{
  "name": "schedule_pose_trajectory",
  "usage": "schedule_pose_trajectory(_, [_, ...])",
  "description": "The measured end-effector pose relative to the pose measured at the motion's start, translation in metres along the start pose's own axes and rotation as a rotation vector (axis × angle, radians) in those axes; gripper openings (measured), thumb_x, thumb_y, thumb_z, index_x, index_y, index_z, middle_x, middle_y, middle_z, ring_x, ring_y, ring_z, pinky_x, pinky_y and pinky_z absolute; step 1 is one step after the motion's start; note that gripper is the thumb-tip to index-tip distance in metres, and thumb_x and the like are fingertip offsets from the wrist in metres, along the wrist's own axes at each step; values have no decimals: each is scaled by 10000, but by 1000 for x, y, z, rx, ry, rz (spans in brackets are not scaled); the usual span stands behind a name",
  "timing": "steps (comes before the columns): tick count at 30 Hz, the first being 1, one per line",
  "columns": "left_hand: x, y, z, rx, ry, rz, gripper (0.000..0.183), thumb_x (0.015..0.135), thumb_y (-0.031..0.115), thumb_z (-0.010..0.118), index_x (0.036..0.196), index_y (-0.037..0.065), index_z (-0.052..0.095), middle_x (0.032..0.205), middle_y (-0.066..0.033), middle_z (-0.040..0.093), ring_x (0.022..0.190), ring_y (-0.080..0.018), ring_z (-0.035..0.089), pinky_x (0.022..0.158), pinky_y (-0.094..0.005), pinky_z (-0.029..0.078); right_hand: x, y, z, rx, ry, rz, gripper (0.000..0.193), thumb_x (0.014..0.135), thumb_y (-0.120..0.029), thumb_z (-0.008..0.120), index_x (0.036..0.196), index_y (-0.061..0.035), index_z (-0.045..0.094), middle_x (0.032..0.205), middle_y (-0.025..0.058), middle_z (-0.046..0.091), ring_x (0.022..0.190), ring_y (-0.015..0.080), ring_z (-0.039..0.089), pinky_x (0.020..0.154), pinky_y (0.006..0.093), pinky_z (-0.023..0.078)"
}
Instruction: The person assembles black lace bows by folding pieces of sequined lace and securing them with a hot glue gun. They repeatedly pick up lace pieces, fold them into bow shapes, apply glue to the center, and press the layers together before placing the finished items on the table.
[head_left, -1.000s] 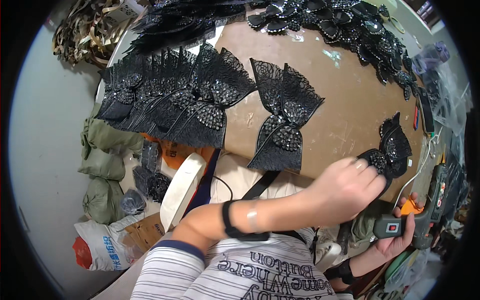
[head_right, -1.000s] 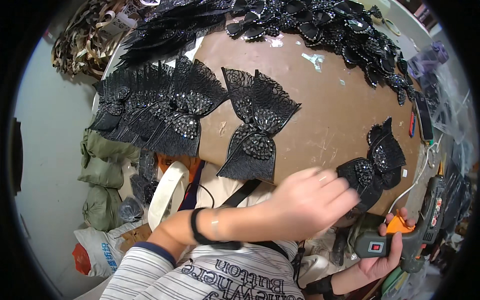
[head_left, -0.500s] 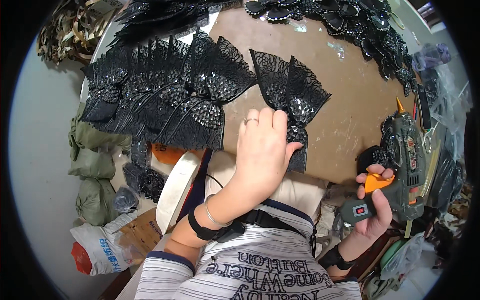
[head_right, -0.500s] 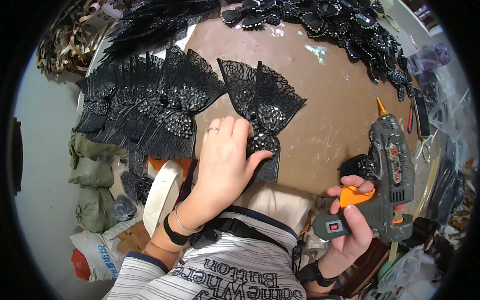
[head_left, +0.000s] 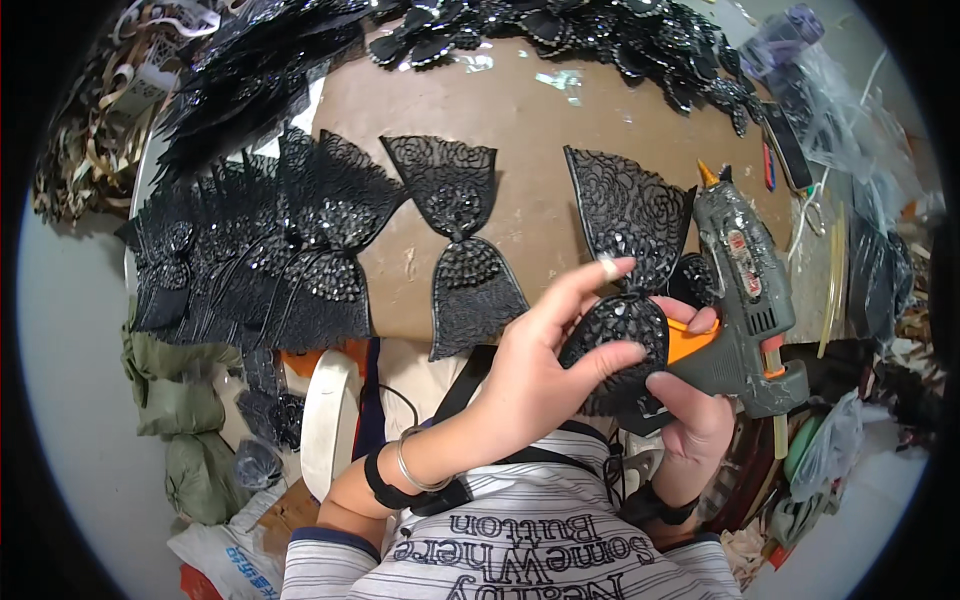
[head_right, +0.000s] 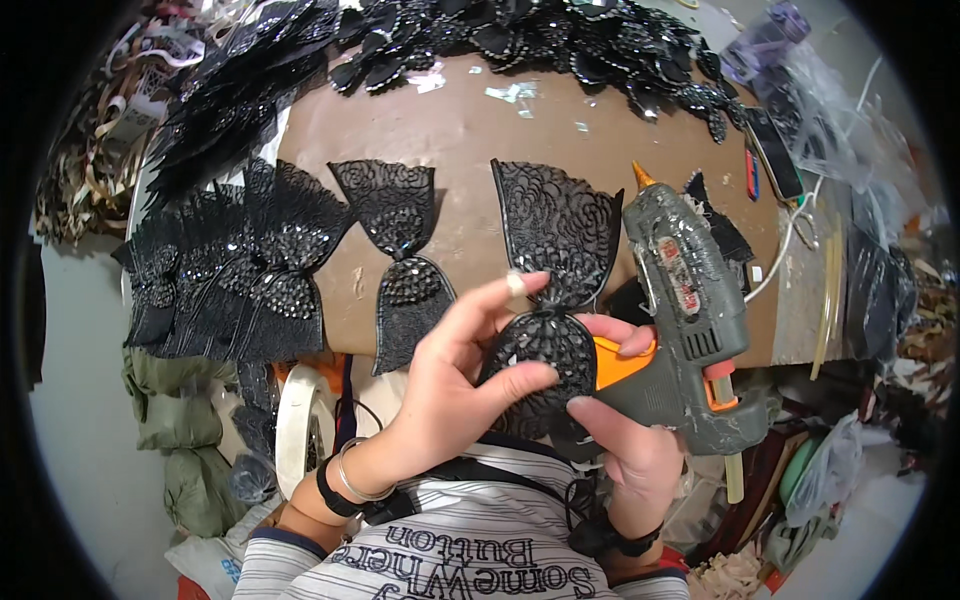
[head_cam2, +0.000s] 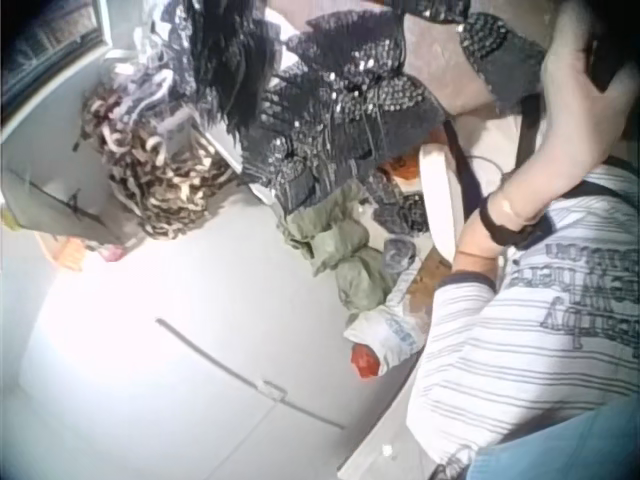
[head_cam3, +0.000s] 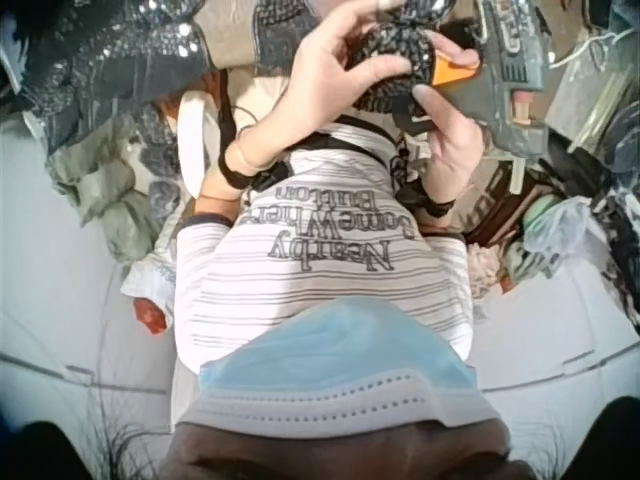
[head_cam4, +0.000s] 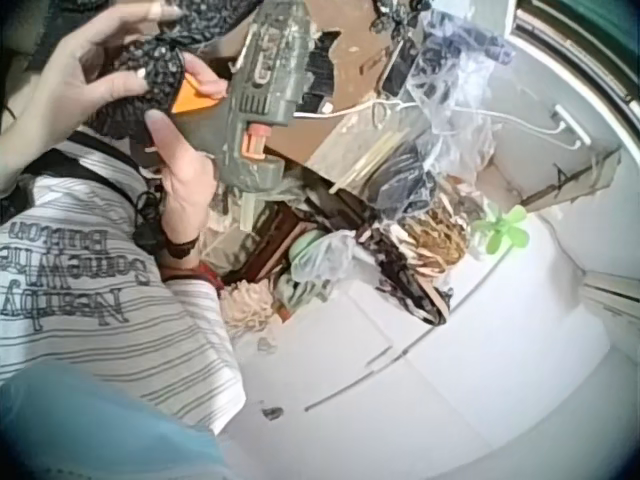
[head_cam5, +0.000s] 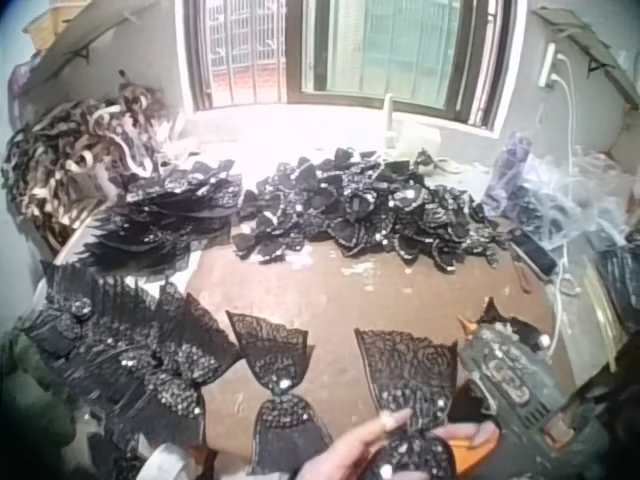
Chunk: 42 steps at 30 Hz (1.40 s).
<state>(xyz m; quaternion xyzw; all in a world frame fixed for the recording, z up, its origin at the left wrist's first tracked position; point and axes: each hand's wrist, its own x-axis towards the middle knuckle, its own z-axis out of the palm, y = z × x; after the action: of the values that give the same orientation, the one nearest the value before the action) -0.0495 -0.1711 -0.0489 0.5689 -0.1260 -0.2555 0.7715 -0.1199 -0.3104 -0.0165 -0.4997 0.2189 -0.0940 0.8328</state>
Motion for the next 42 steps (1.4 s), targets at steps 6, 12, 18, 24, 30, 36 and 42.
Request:
schedule_pose_trajectory(6, [11, 21, -2, 616, -125, 282, 601, 603, 124, 865, 1139, 59, 602, 1434, -221, 284, 1264, -342, 444, 986, -352, 406, -2, -10, -24, -45, -26, -137, 559, 605, 116, 569, 1104, -82, 412, 1179, 223, 515, 1158, 319, 503, 1063, 451, 323])
schedule_pose_trajectory(12, [20, 7, 1, -12, -305, 16, 281, 1013, 184, 348, 930, -11, 533, 1288, -273, 527, 1345, -277, 363, 1064, -405, 326, 0, -12, -15, 78, -169, -205, 527, 585, 85, 592, 1054, -96, 435, 1188, 231, 527, 1176, 330, 492, 1075, 451, 309])
schedule_pose_trajectory(18, [22, -7, 12, -343, -299, -34, 325, 985, 365, 402, 906, 51, 431, 1076, -159, 545, 1114, -224, 524, 991, -360, 376, 8, -3, -27, 69, -233, -228, 501, 571, 77, 622, 1005, -98, 444, 1231, 263, 481, 1222, 323, 451, 1055, 449, 354])
schedule_pose_trajectory(24, [19, -13, 9, -378, -348, -108, 316, 972, 374, 422, 923, 61, 417, 961, -88, 464, 1007, -215, 547, 937, -368, 419, 6, -2, -28, -3, -220, -311, 495, 553, 73, 647, 979, -108, 471, 1230, 273, 455, 1247, 324, 421, 924, 410, 503])
schedule_pose_trajectory(30, [22, 3, -6, 88, -455, 224, 250, 950, 203, 455, 782, 22, 420, 1242, -221, 530, 1145, -260, 545, 972, -390, 421, 2, 2, -40, 22, -195, -388, 503, 576, 96, 684, 968, -142, 476, 1280, 283, 431, 1199, 281, 482, 907, 363, 518])
schedule_pose_trajectory(36, [14, 33, -6, 305, -379, 8, 213, 903, 81, 522, 718, -12, 475, 1298, -219, 522, 1167, -246, 545, 953, -350, 434, -3, -5, -32, -419, -240, -554, 479, 602, 74, 664, 974, -146, 455, 1243, 235, 456, 1161, 266, 501, 923, 351, 504])
schedule_pose_trajectory(42, [2, 17, -2, -340, -257, -370, 494, 1025, 306, 338, 1349, -52, 443, 1141, -92, 607, 967, -121, 583, 841, -233, 453, 3, 6, -42, -476, -293, -707, 487, 662, 41, 702, 1021, -144, 430, 1216, 247, 466, 1204, 287, 461, 965, 349, 460])
